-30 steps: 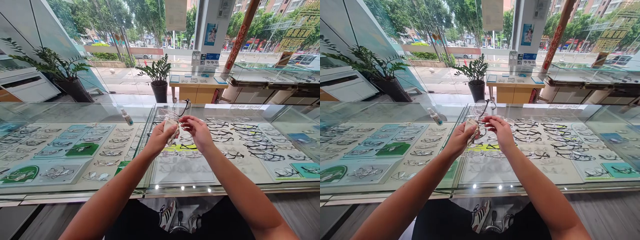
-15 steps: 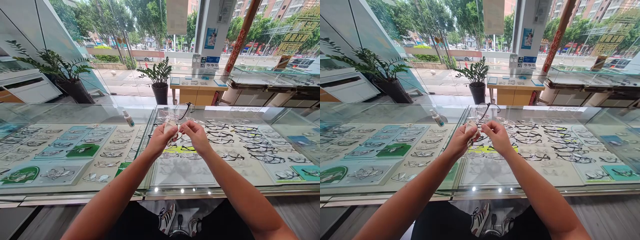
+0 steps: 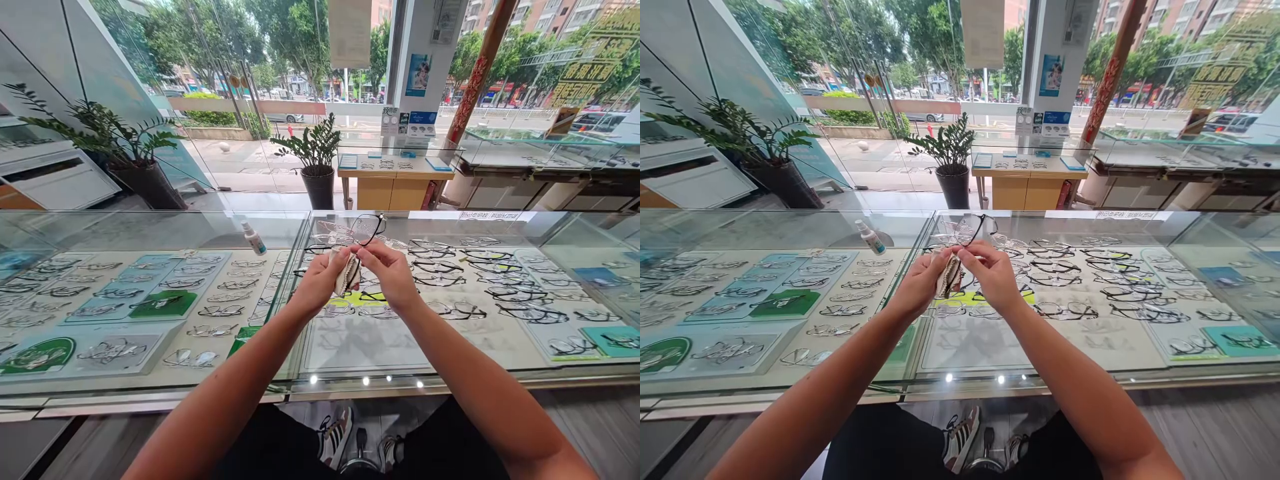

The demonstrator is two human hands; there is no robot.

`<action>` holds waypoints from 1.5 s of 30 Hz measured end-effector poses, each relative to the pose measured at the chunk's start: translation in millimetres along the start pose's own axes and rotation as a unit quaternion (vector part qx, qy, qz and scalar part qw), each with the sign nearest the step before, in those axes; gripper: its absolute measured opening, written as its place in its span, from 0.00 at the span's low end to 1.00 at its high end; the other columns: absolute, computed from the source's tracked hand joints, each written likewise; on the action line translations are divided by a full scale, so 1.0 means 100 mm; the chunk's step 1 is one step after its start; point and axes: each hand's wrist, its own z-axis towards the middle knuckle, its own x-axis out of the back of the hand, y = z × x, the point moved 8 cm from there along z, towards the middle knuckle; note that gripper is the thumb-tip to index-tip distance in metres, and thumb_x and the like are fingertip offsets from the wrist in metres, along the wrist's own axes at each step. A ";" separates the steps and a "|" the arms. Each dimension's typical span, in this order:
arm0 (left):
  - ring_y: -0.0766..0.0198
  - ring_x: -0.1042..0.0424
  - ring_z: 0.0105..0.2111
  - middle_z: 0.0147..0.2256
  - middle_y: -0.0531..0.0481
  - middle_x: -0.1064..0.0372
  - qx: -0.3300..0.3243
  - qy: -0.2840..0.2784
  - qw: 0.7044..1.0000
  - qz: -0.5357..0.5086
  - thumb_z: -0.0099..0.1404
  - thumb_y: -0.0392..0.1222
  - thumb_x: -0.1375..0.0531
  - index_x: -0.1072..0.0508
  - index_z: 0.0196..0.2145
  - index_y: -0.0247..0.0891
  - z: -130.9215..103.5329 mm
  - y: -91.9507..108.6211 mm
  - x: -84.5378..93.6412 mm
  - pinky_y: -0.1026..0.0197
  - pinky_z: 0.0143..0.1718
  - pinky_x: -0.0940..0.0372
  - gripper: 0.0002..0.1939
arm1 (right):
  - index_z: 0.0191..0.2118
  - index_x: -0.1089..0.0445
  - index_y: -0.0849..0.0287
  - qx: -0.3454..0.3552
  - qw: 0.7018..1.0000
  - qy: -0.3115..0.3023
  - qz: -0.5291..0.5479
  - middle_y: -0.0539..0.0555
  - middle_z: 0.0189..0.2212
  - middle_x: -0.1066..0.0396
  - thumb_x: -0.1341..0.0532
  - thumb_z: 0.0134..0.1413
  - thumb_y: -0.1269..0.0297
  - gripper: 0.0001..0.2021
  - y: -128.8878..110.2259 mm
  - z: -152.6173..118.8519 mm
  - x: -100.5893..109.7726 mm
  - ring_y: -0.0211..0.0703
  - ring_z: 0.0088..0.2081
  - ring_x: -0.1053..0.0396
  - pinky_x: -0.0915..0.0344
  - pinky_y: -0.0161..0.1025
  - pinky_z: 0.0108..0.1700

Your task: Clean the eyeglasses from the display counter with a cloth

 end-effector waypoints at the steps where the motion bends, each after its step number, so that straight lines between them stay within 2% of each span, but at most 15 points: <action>1: 0.65 0.32 0.22 0.23 0.48 0.26 0.007 -0.012 1.000 0.002 0.62 0.76 0.30 0.18 0.38 0.33 0.00 -0.02 -0.01 0.64 0.23 0.40 0.37 | 0.37 0.12 0.50 -0.004 1.000 0.007 0.001 0.53 0.41 0.23 0.25 0.56 0.47 0.13 0.01 0.01 0.02 0.47 0.45 0.28 0.29 0.44 0.47; 5: 0.64 0.30 0.27 0.26 0.47 0.26 0.019 -0.046 0.999 0.020 0.65 0.75 0.32 0.20 0.31 0.33 0.01 -0.09 -0.04 0.63 0.28 0.36 0.36 | 0.36 0.13 0.50 -0.037 0.998 0.042 0.039 0.53 0.42 0.20 0.26 0.56 0.48 0.12 0.06 0.06 0.16 0.46 0.45 0.28 0.30 0.43 0.49; 9: 0.64 0.28 0.29 0.30 0.48 0.23 0.038 0.000 0.998 -0.040 0.62 0.74 0.28 0.19 0.36 0.33 0.06 -0.13 0.07 0.63 0.31 0.31 0.34 | 0.35 0.15 0.50 -0.044 0.995 0.063 0.060 0.54 0.45 0.18 0.26 0.55 0.48 0.11 0.04 0.11 0.28 0.49 0.52 0.27 0.30 0.43 0.49; 13: 0.60 0.20 0.36 0.36 0.45 0.18 0.056 0.067 0.985 -0.146 0.65 0.66 0.27 0.17 0.43 0.35 0.14 -0.13 0.22 0.62 0.36 0.25 0.28 | 0.34 0.15 0.50 -0.025 1.000 0.015 0.011 0.55 0.49 0.20 0.28 0.58 0.47 0.12 -0.02 0.13 0.22 0.52 0.58 0.29 0.31 0.46 0.56; 16: 0.60 0.18 0.40 0.43 0.42 0.16 0.060 0.090 0.974 -0.199 0.71 0.59 0.29 0.17 0.48 0.35 0.17 -0.10 0.28 0.62 0.39 0.23 0.23 | 0.34 0.14 0.50 -0.019 0.999 -0.025 -0.021 0.55 0.51 0.22 0.28 0.59 0.48 0.12 -0.03 0.10 0.14 0.53 0.60 0.29 0.36 0.49 0.65; 19: 0.58 0.17 0.44 0.46 0.40 0.15 0.038 0.080 0.972 -0.219 0.72 0.58 0.29 0.17 0.49 0.34 0.19 -0.04 0.28 0.62 0.43 0.22 0.22 | 0.34 0.14 0.49 -0.025 0.997 -0.057 -0.047 0.55 0.51 0.24 0.28 0.59 0.48 0.11 0.01 0.08 0.07 0.53 0.61 0.31 0.37 0.50 0.67; 23: 0.57 0.17 0.43 0.42 0.41 0.16 0.009 0.044 0.982 -0.185 0.66 0.63 0.26 0.16 0.47 0.33 0.17 0.01 0.24 0.60 0.44 0.23 0.28 | 0.34 0.14 0.49 -0.043 0.991 -0.091 -0.086 0.56 0.54 0.27 0.27 0.59 0.47 0.13 0.07 0.05 0.02 0.55 0.62 0.31 0.34 0.51 0.64; 27: 0.56 0.17 0.43 0.38 0.42 0.16 -0.010 0.015 0.989 -0.146 0.60 0.65 0.23 0.16 0.44 0.32 0.15 0.04 0.18 0.59 0.43 0.25 0.31 | 0.34 0.14 0.48 -0.009 0.989 -0.113 -0.098 0.57 0.53 0.26 0.29 0.62 0.47 0.13 0.04 0.03 -0.02 0.55 0.66 0.33 0.34 0.51 0.65; 32: 0.59 0.20 0.38 0.34 0.46 0.18 -0.020 0.017 0.987 -0.156 0.60 0.61 0.21 0.16 0.40 0.34 0.13 0.08 0.17 0.62 0.38 0.29 0.27 | 0.35 0.15 0.49 0.010 0.985 -0.120 -0.123 0.57 0.52 0.27 0.30 0.65 0.48 0.13 -0.02 0.01 -0.04 0.54 0.61 0.32 0.34 0.51 0.63; 35: 0.61 0.21 0.37 0.33 0.48 0.19 -0.018 0.021 0.987 -0.160 0.58 0.60 0.20 0.16 0.40 0.35 0.13 0.09 0.19 0.62 0.40 0.29 0.26 | 0.35 0.15 0.50 0.029 0.982 -0.123 -0.138 0.56 0.49 0.27 0.31 0.66 0.49 0.14 -0.08 -0.01 -0.06 0.54 0.58 0.31 0.34 0.51 0.62; 40: 0.65 0.25 0.31 0.30 0.49 0.20 -0.015 0.056 0.983 -0.172 0.53 0.57 0.17 0.16 0.36 0.34 0.15 0.06 0.27 0.63 0.36 0.32 0.25 | 0.34 0.17 0.51 0.049 0.977 -0.132 -0.160 0.55 0.46 0.26 0.32 0.68 0.48 0.15 -0.14 -0.03 -0.11 0.52 0.52 0.29 0.37 0.51 0.62; 45: 0.63 0.24 0.32 0.31 0.48 0.20 -0.027 0.059 0.984 -0.166 0.53 0.56 0.17 0.16 0.37 0.34 0.15 0.08 0.29 0.61 0.39 0.31 0.25 | 0.34 0.21 0.52 0.046 0.974 -0.160 -0.154 0.52 0.37 0.25 0.35 0.70 0.46 0.18 -0.14 -0.05 -0.16 0.49 0.44 0.29 0.36 0.48 0.55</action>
